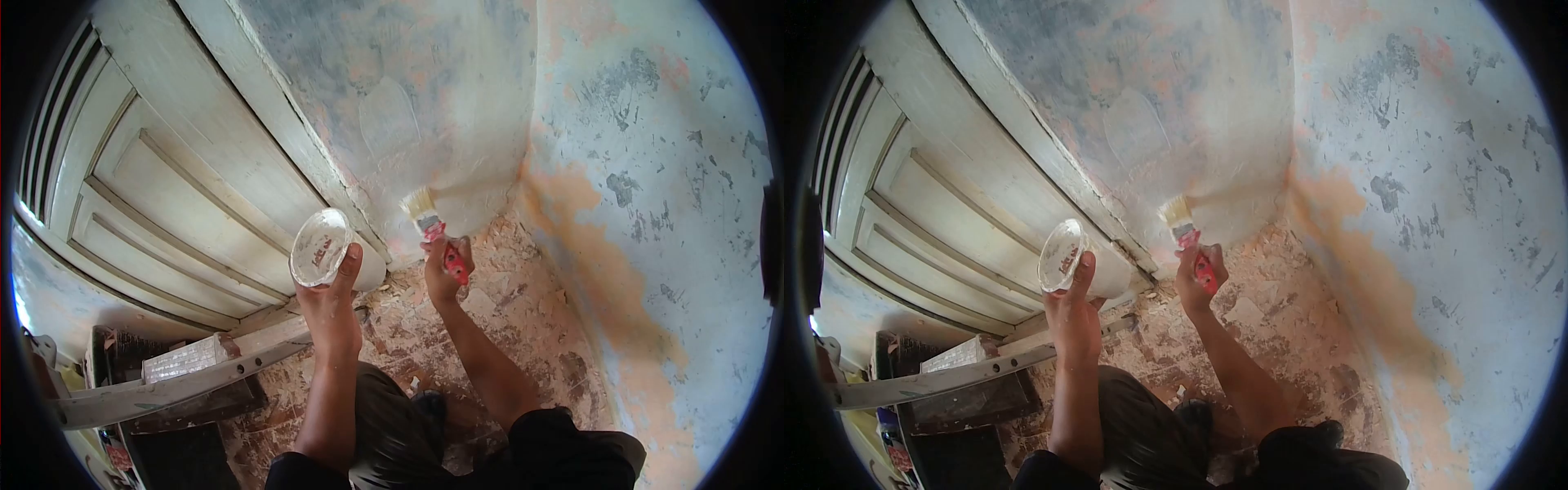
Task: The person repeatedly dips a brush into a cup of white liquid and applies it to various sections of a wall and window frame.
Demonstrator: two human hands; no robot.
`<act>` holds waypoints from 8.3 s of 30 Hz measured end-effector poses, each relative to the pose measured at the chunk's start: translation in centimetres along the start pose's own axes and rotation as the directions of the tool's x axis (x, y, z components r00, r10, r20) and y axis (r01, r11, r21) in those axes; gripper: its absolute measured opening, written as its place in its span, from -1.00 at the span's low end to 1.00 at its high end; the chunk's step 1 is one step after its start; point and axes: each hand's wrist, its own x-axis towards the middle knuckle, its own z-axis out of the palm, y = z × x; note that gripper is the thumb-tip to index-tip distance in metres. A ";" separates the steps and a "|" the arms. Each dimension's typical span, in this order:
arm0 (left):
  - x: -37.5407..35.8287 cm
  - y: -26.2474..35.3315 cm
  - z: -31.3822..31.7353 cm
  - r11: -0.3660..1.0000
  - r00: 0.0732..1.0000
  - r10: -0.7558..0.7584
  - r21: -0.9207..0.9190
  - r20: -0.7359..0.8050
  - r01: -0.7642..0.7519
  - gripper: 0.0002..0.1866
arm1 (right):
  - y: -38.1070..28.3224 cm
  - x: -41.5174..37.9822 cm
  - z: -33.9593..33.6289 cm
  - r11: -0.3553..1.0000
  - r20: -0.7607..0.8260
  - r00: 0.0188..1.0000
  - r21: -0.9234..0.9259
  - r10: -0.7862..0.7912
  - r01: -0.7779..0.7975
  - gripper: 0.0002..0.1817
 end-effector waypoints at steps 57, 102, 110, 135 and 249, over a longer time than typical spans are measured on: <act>1.6 -1.0 -2.0 0.969 0.968 0.212 0.160 -0.134 -0.190 -0.54 | -14.1 7.9 9.4 0.882 0.357 0.895 0.465 -0.267 0.078 -0.94; -0.4 1.0 -1.8 0.991 0.986 0.074 0.123 -0.151 -0.056 -0.47 | 2.3 0.5 4.7 0.876 0.082 0.879 0.082 0.470 -0.476 -0.83; 0.6 0.6 -2.7 0.991 0.984 0.053 0.127 -0.172 -0.031 -0.49 | -7.0 3.5 -1.2 0.851 0.015 0.933 0.405 0.359 -0.334 -0.78; 1.2 -0.9 -1.8 0.996 0.994 -0.050 0.066 -0.102 0.057 -0.42 | -8.0 6.1 5.0 0.780 0.009 0.907 0.507 0.421 -0.367 -0.83; -3.5 1.3 0.2 0.985 0.995 -0.029 0.171 0.094 0.012 -0.32 | 1.5 10.4 -14.6 0.717 0.149 0.712 0.031 0.686 -0.697 -0.23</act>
